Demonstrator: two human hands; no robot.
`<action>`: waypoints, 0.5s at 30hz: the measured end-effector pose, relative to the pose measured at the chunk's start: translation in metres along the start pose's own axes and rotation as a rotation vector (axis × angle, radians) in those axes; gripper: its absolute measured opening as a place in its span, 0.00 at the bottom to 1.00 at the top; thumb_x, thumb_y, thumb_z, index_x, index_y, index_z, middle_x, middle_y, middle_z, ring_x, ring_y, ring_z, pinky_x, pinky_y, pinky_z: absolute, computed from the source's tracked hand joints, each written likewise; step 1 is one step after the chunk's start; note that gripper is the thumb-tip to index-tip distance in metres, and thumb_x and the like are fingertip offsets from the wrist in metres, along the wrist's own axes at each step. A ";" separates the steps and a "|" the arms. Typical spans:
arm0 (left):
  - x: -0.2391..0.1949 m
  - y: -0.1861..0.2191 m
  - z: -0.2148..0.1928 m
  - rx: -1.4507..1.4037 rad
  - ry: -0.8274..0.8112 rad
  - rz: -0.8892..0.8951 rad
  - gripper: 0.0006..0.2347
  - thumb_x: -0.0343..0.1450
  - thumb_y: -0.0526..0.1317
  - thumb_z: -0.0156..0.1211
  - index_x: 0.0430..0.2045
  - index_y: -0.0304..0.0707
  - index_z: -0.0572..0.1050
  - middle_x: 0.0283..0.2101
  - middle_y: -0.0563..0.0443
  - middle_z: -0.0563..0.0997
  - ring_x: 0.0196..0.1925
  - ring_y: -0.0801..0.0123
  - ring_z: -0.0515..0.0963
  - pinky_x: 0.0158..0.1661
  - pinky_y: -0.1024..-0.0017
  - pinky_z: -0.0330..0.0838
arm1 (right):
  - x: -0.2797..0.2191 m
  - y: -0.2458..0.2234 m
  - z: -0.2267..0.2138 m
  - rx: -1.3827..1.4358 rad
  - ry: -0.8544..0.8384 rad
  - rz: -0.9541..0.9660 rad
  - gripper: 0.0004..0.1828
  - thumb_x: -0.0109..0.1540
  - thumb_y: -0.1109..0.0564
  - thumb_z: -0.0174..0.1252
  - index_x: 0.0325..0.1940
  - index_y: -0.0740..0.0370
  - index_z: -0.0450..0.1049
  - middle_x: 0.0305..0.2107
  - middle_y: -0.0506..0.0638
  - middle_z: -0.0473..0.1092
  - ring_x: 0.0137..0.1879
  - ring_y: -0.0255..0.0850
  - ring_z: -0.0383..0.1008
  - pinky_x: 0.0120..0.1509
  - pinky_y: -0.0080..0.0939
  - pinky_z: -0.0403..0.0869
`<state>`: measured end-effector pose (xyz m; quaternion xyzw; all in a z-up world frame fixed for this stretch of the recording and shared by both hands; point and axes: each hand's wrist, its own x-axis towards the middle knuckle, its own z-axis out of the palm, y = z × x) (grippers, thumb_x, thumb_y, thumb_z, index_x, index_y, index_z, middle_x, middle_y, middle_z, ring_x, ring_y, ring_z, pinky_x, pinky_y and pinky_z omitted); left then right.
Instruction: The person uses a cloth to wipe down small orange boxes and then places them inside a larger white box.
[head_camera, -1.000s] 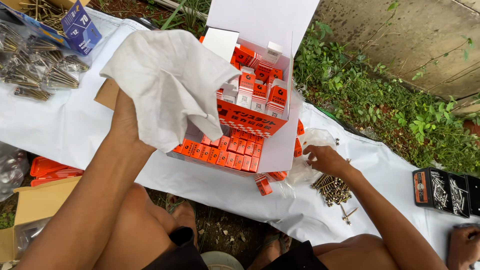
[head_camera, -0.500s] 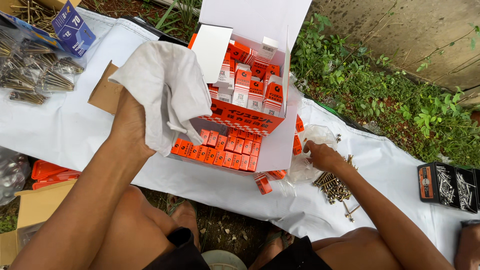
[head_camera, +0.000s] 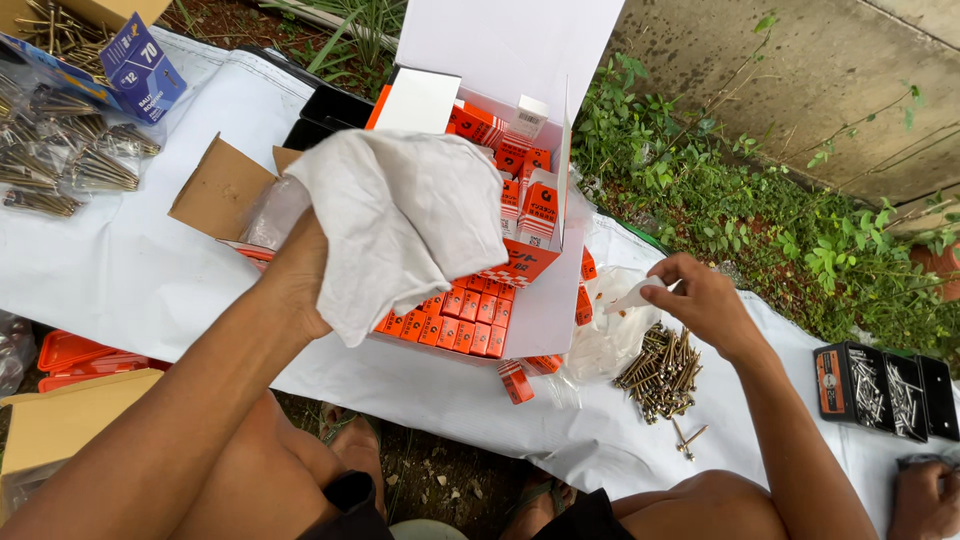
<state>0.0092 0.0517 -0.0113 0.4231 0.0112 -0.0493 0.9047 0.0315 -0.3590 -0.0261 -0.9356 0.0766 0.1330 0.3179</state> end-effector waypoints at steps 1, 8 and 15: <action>0.000 -0.003 0.005 -0.001 0.001 0.012 0.10 0.71 0.38 0.50 0.33 0.29 0.76 0.22 0.38 0.72 0.22 0.50 0.73 0.18 0.35 0.70 | -0.008 -0.003 -0.007 -0.004 0.002 -0.012 0.15 0.63 0.59 0.64 0.50 0.70 0.75 0.35 0.64 0.76 0.34 0.49 0.71 0.36 0.42 0.69; -0.006 -0.022 0.047 0.124 -0.048 0.131 0.10 0.71 0.37 0.49 0.35 0.27 0.76 0.24 0.37 0.73 0.24 0.51 0.74 0.23 0.37 0.71 | -0.044 -0.049 -0.013 0.524 0.062 -0.677 0.17 0.55 0.68 0.64 0.46 0.72 0.70 0.36 0.64 0.77 0.32 0.43 0.77 0.37 0.38 0.77; -0.011 -0.023 0.067 0.282 -0.083 0.252 0.11 0.72 0.36 0.48 0.37 0.25 0.75 0.26 0.35 0.75 0.27 0.52 0.74 0.27 0.40 0.72 | -0.029 -0.150 0.037 0.449 0.197 -1.007 0.16 0.59 0.64 0.70 0.41 0.69 0.67 0.36 0.59 0.74 0.39 0.42 0.79 0.43 0.40 0.78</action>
